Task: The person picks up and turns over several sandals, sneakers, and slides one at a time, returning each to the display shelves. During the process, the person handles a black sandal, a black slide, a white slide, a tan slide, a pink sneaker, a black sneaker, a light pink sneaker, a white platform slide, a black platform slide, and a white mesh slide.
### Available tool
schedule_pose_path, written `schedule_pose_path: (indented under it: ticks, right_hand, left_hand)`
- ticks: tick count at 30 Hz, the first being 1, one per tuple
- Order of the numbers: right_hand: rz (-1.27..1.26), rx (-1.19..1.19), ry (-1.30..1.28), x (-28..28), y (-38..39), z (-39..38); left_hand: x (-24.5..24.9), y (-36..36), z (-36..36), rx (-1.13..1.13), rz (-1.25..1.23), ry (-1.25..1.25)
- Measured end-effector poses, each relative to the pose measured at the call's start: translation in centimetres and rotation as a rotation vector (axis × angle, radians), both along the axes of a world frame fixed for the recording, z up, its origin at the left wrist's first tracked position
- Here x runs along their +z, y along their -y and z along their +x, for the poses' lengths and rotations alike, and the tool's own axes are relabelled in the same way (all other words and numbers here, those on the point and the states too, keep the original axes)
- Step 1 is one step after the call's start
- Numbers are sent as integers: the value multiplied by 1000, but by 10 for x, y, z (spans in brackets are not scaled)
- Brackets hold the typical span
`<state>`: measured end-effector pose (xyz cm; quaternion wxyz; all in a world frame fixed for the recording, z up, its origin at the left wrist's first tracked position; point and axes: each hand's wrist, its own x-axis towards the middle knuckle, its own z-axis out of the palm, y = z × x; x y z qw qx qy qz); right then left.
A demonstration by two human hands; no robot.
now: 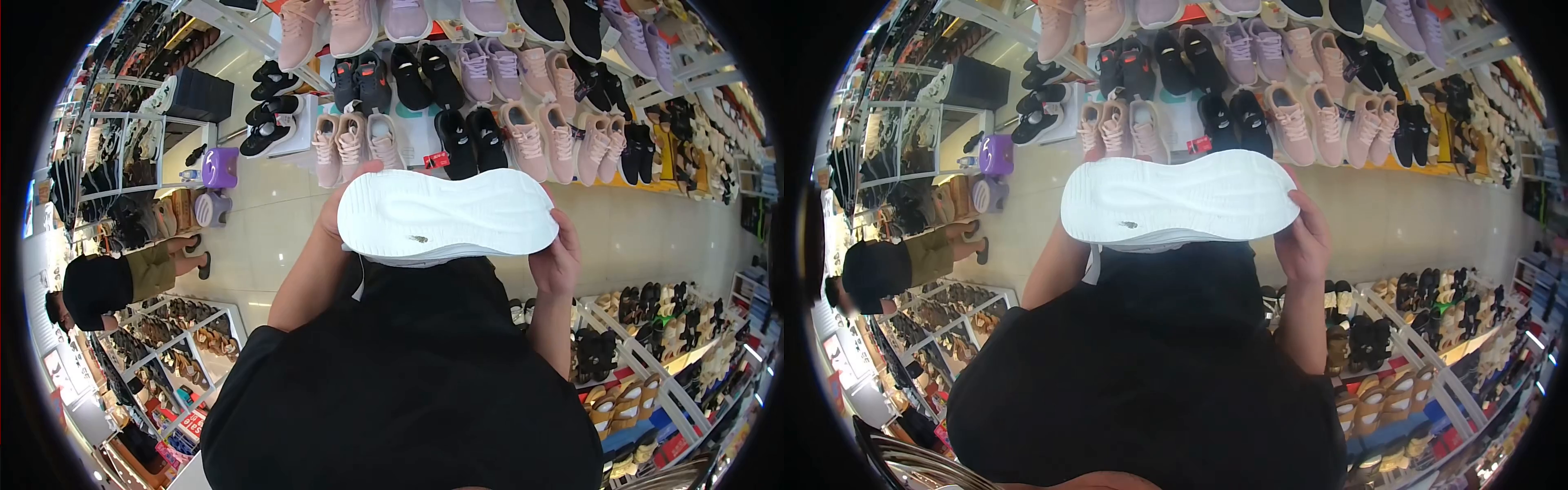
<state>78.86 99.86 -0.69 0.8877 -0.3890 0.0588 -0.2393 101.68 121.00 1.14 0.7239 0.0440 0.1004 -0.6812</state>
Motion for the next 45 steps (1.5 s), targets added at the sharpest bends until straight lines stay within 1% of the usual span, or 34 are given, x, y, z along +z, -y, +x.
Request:
schedule_pose_path:
  ticks: [2, 4, 5, 6, 7, 8, 10, 11, 12, 14, 15, 17, 19, 20, 22, 23, 26, 29, 32, 34, 35, 36, 38, 41, 44, 45]
  right_hand:
    - [35, -1, -26, -2, 1, 4]
    - [85, -20, -66, -10, 0, 7]
    - [105, -11, -119, -15, 1, 9]
    - [124, 0, -170, -21, 2, 12]
    - [143, 16, -220, -28, 2, 17]
    - [29, 16, -376, -35, -1, 22]
    - [-218, 15, -679, -48, -6, 33]
    - [-447, 0, -704, -51, -12, 38]
    - [-481, 92, -769, -59, -12, 41]
    - [-546, 271, -905, -74, -12, 48]
    - [-380, 300, -921, -79, -13, 55]
    - [-40, 347, -944, -90, -23, 72]
    - [123, 373, -1008, -122, -33, 84]
    - [207, 382, -1037, -141, -37, 90]
    - [210, 320, -1137, -183, -43, 104]
    - [217, 288, -1187, -200, -47, 111]
    - [175, 192, -1308, -227, -62, 141]
    - [239, 180, -1245, -257, -76, 158]
    - [338, 88, -1307, -279, -91, 180]
    - [410, 112, -1290, -291, -94, 193]
    - [415, 160, -1365, -308, -95, 198]
    - [427, 268, -1417, -297, -91, 208]
    - [385, 335, -1449, -273, -88, 225]
    - [305, 357, -1452, -275, -82, 231]
    - [37, 292, -1578, -280, -79, 235]
    - [206, 366, -1534, -274, -70, 229]
  left_hand:
    - [-7, -10, 2, 53, 144, 238]
    - [-37, -26, 2, 192, 187, 768]
    - [-26, -17, 1, 204, 135, 734]
    - [-4, 0, 0, 219, 84, 701]
    - [1, 4, 1, 247, 97, 682]
    - [6, 8, 2, 275, 110, 663]
    - [-7, 6, 9, 355, 251, 646]
    - [-42, 4, 16, 363, 349, 551]
    - [-77, 2, 24, 379, 445, 454]
    - [-70, 5, 28, 320, 592, 515]
    - [-78, 5, 31, 314, 702, 563]
    - [-110, -4, 42, 159, 885, 638]
    - [-128, -16, 53, -24, 1046, 732]
    - [-137, -25, 57, -68, 1073, 754]
    - [-154, -46, 63, -164, 1127, 805]
    - [-156, -56, 65, -164, 1134, 804]
    - [-163, -85, 69, -189, 1132, 809]
    - [-163, -102, 72, -209, 1209, 766]
    - [-170, -115, 77, -239, 1242, 722]
    - [-173, -116, 80, -259, 1244, 691]
    - [-176, -114, 81, -280, 1229, 686]
    - [-179, -112, 82, -301, 1215, 683]
    - [-186, -106, 86, -347, 1184, 683]
    - [-191, -90, 92, -432, 1101, 711]
    - [-196, -73, 93, -471, 1036, 696]
    - [-201, -70, 93, -484, 1021, 710]
